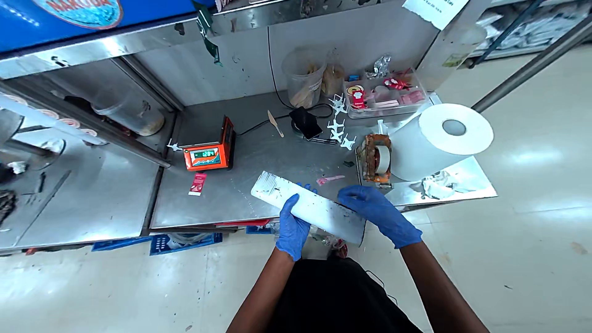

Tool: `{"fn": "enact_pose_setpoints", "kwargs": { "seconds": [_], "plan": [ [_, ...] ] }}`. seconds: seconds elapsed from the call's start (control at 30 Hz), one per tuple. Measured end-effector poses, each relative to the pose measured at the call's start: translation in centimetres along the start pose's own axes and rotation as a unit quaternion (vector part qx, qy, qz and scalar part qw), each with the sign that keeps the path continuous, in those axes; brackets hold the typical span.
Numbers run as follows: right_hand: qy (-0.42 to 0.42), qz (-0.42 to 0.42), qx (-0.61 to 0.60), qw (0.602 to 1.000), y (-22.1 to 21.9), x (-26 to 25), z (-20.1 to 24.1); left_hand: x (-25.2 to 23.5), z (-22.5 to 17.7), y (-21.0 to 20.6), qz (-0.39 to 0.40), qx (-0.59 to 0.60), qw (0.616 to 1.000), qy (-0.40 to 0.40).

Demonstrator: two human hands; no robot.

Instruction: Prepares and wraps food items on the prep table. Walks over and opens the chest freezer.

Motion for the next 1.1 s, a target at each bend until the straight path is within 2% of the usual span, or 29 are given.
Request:
{"fn": "enact_pose_setpoints", "kwargs": {
  "seconds": [0.13, 0.3, 0.43, 0.53, 0.63, 0.73, 0.8, 0.83, 0.87, 0.9, 0.97, 1.03, 1.07, 1.1],
  "plan": [
    [0.011, 0.036, 0.004, 0.999, -2.8, -1.7, 2.5, 0.0, 0.6, -0.7, 0.017, 0.017, 1.000, 0.001],
    [-0.002, 0.054, -0.014, 0.998, -3.4, -2.4, 2.7, -0.2, 0.9, -0.9, 0.047, 0.039, 0.998, 0.014],
    [-0.007, 0.046, -0.014, 0.999, -2.8, -2.8, 2.2, -0.1, 0.8, 0.0, -0.015, 0.018, 1.000, 0.007],
    [-0.001, 0.041, 0.024, 0.999, -2.3, -2.9, 2.3, -0.3, 1.1, 1.0, -0.034, 0.010, 0.999, 0.021],
    [0.025, 0.022, 0.098, 0.995, -2.1, -2.4, 3.4, -0.3, 0.7, 1.7, 0.008, 0.032, 0.999, 0.034],
    [0.065, -0.004, 0.177, 0.982, -1.8, -2.2, 5.3, -1.0, -2.1, 3.2, 0.013, -0.006, 1.000, -0.018],
    [0.075, -0.007, 0.223, 0.972, -2.0, -2.4, 6.7, -1.4, -5.6, 5.1, -0.032, -0.118, 0.986, -0.112],
    [0.080, -0.006, 0.249, 0.965, -2.3, -2.9, 7.3, -1.5, -7.9, 5.8, -0.059, -0.217, 0.959, -0.174],
    [0.080, 0.000, 0.278, 0.957, -2.7, -3.7, 7.7, -1.3, -10.1, 5.9, -0.074, -0.332, 0.912, -0.230],
    [0.082, 0.010, 0.302, 0.950, -3.1, -4.5, 7.8, -1.3, -12.0, 5.2, -0.065, -0.444, 0.852, -0.270],
    [0.076, 0.048, 0.345, 0.934, -4.2, -6.6, 6.7, -1.8, -13.1, 2.6, 0.006, -0.636, 0.712, -0.299],
    [0.078, 0.089, 0.363, 0.924, -5.7, -8.2, 5.2, -3.1, -11.1, -0.2, 0.132, -0.785, 0.549, -0.255],
    [0.079, 0.107, 0.364, 0.922, -6.4, -8.8, 4.5, -3.9, -9.7, -1.0, 0.180, -0.832, 0.482, -0.208],
    [0.081, 0.120, 0.360, 0.922, -7.1, -9.4, 3.7, -4.7, -8.4, -1.2, 0.210, -0.858, 0.442, -0.152]
  ]
}}
Point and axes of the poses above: each hand's wrist, its own x-axis away from the middle knuckle, its own y-axis out of the back of the hand, z = x × y, the point moved 7 cm from there along -x, towards the middle knuckle
